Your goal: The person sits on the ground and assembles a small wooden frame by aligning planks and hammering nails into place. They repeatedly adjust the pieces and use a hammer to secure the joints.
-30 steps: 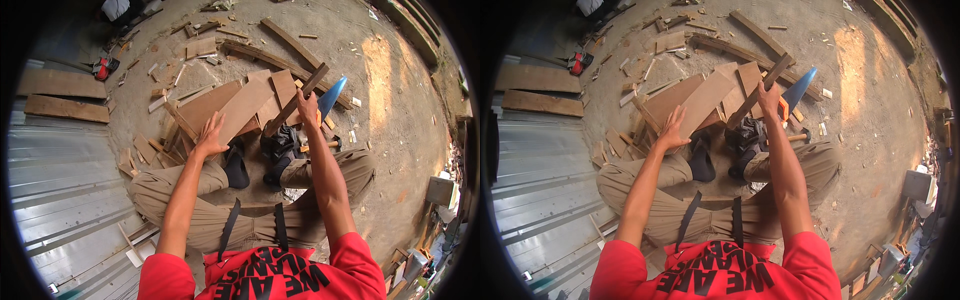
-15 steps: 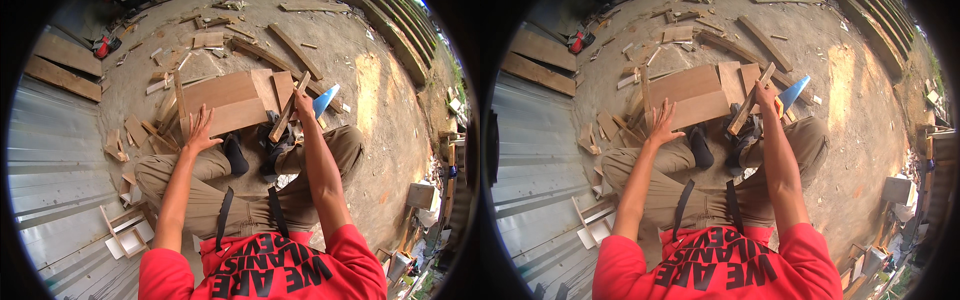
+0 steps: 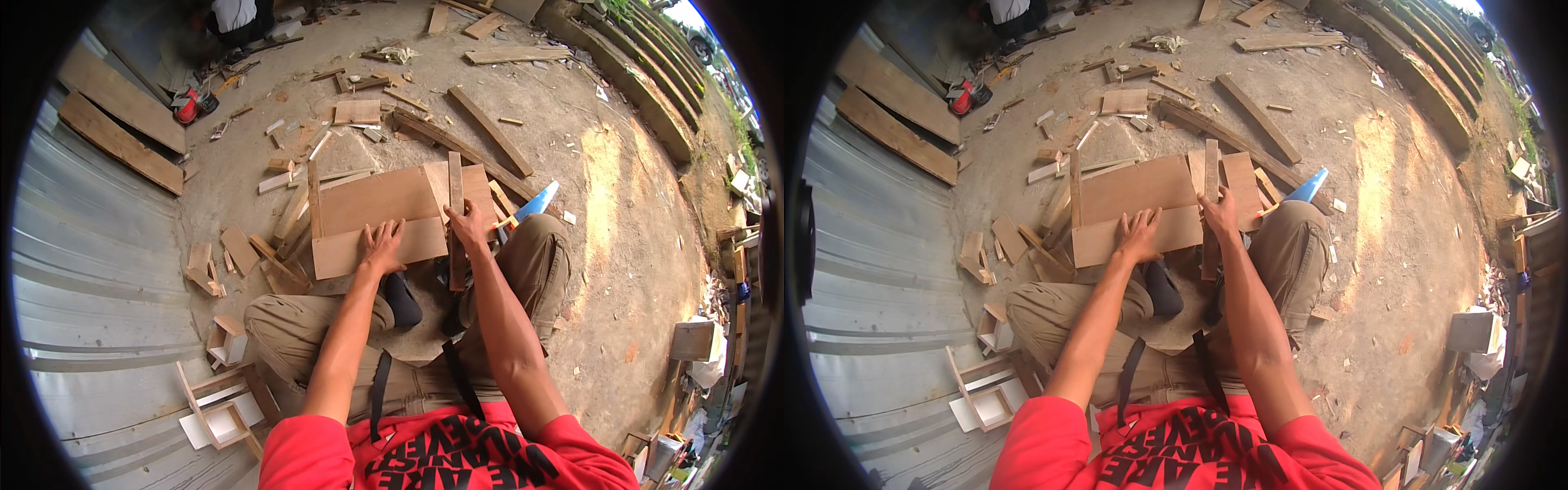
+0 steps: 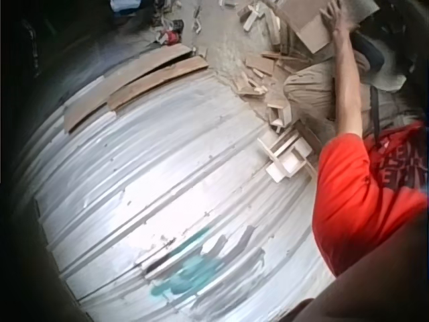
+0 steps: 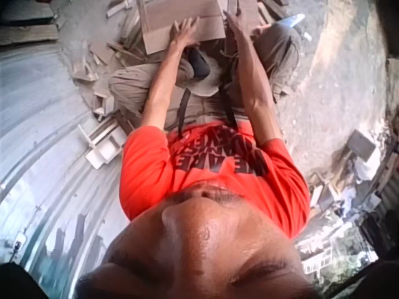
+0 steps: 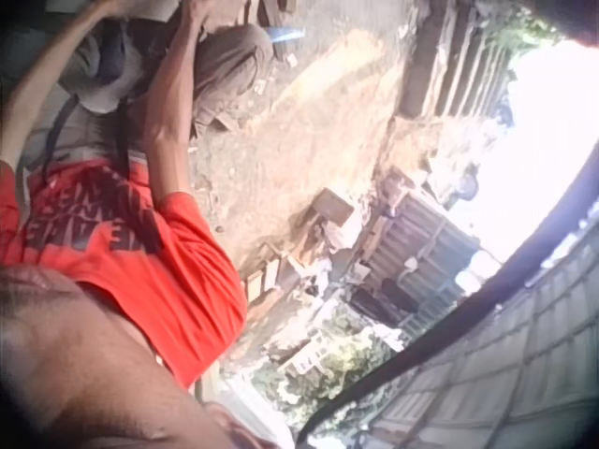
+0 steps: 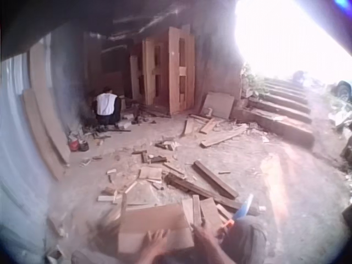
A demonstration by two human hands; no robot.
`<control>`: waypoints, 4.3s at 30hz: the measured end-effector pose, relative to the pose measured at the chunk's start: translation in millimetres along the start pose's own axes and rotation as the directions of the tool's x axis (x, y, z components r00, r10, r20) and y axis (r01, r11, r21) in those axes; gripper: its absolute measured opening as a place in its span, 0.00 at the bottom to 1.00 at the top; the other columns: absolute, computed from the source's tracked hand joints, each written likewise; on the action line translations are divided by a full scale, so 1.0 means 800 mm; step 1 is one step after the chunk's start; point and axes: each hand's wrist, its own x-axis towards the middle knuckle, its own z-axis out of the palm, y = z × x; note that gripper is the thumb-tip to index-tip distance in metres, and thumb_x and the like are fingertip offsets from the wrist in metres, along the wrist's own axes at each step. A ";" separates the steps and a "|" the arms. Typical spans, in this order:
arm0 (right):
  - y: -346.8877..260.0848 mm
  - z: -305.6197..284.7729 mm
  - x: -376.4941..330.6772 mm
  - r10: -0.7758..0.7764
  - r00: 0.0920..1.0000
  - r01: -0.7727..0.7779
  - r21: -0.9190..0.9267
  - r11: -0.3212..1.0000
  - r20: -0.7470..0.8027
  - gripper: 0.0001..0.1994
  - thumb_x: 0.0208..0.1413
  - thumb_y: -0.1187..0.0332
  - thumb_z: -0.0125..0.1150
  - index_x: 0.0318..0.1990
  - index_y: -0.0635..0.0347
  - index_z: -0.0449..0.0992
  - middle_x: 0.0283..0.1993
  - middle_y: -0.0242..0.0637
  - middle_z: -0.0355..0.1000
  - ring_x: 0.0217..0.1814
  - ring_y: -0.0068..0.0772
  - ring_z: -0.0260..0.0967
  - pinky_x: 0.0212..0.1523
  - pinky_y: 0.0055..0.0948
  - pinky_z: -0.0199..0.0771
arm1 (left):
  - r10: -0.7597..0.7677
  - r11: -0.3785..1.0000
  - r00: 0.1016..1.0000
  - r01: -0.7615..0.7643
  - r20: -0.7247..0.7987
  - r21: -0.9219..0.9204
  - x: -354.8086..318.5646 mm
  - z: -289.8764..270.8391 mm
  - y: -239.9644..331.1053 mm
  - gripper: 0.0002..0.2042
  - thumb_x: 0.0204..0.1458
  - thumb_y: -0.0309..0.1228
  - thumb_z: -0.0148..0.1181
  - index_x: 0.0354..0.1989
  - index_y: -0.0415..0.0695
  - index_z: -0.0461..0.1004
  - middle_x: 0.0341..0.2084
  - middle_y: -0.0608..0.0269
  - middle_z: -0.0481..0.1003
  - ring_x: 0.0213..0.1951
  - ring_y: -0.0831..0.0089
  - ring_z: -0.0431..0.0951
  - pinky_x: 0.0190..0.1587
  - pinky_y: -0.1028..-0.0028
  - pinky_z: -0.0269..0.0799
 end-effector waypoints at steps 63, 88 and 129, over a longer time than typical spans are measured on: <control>0.113 -0.022 -0.011 0.223 0.871 -0.437 0.483 0.759 0.438 0.13 0.63 0.75 0.58 0.47 0.82 0.72 0.48 0.50 0.75 0.50 0.41 0.77 0.56 0.31 0.80 | 0.026 0.996 0.999 -0.024 -0.023 0.088 0.045 -0.023 -0.006 0.63 0.28 0.28 0.80 0.75 0.73 0.46 0.62 0.48 0.58 0.67 0.47 0.58 0.70 0.38 0.47; 0.088 -0.012 -0.011 0.258 0.899 -0.391 0.382 0.838 0.355 0.14 0.58 0.73 0.67 0.45 0.77 0.76 0.42 0.47 0.78 0.44 0.37 0.80 0.48 0.28 0.84 | 0.073 0.996 0.997 -0.073 0.005 0.049 0.061 -0.009 0.006 0.57 0.34 0.50 0.79 0.74 0.75 0.46 0.72 0.43 0.46 0.74 0.48 0.44 0.66 0.24 0.36; 0.099 -0.006 -0.010 0.159 0.944 -0.216 0.175 0.961 0.289 0.18 0.60 0.68 0.66 0.54 0.72 0.74 0.40 0.44 0.79 0.39 0.30 0.80 0.41 0.24 0.82 | 0.011 0.991 0.992 -0.027 -0.124 -0.129 0.075 -0.007 0.033 0.56 0.42 0.66 0.65 0.74 0.45 0.48 0.74 0.58 0.48 0.75 0.57 0.45 0.69 0.31 0.33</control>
